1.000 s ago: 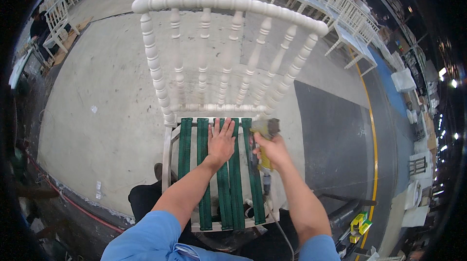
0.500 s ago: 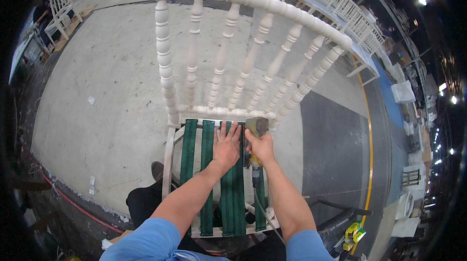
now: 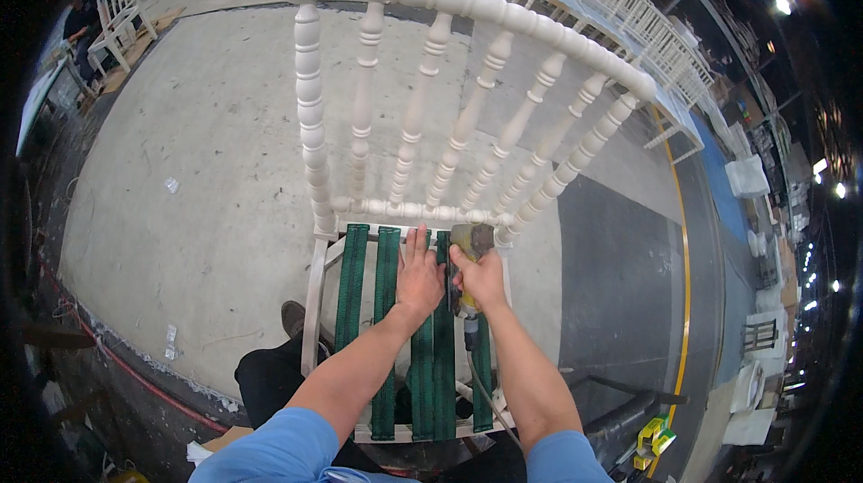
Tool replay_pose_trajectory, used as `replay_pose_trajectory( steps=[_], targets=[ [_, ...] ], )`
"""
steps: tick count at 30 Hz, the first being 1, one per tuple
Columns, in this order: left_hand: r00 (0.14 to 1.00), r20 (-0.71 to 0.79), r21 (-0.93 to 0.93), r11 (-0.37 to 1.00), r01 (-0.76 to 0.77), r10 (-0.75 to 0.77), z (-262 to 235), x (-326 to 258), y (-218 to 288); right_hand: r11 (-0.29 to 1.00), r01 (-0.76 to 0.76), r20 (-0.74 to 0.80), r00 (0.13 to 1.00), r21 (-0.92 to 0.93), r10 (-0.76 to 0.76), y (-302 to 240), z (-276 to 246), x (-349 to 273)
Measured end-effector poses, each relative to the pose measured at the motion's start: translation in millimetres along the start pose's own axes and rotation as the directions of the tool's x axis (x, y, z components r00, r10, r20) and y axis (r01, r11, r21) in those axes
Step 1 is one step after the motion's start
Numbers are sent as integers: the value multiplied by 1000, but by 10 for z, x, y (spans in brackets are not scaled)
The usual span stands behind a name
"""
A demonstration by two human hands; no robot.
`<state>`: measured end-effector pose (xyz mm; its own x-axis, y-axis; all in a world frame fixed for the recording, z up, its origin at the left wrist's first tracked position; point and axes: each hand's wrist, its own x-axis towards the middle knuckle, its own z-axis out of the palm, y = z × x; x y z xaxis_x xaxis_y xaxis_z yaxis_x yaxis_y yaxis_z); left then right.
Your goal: The person positions a white wooden chair, then repeatedly lays green webbing strips across the seat frame, staples them with a handheld stapler, and trims excess with scissors. The person works on one chair at a time, securing multiple parallel slings to form the seat.
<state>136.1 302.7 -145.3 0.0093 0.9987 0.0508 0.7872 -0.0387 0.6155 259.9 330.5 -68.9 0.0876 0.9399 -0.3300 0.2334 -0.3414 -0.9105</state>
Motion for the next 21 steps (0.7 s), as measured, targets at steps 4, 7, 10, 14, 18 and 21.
replay_pose_trajectory(
  steps=[4, 7, 10, 14, 18, 21],
  targets=[
    [997, -80, -60, 998, 12, -17, 35, 11, 10, 998, -23, 6, 1000, -50, 23, -15, -13, 4],
    [996, -68, -86, 995, 45, -51, 50, 24, 18, 1000, 17, 17, 1000, -14, -17, -31, -48, -35],
    [994, -92, -84, 996, 43, -51, 60, 27, 19, 999, 30, 41, 999, 15, -31, -39, -41, -48],
    [994, -93, -118, 992, 46, -57, 71, 38, 11, 999, -23, 39, 999, -24, 24, -24, 25, -18],
    [997, -59, -122, 991, 48, -56, 74, 41, -6, 998, -24, 64, 998, -53, 28, -30, 12, 1],
    [997, -53, -150, 987, 52, -60, 77, 37, -15, 998, -23, 82, 996, -59, 27, -31, -2, -31]
  ],
)
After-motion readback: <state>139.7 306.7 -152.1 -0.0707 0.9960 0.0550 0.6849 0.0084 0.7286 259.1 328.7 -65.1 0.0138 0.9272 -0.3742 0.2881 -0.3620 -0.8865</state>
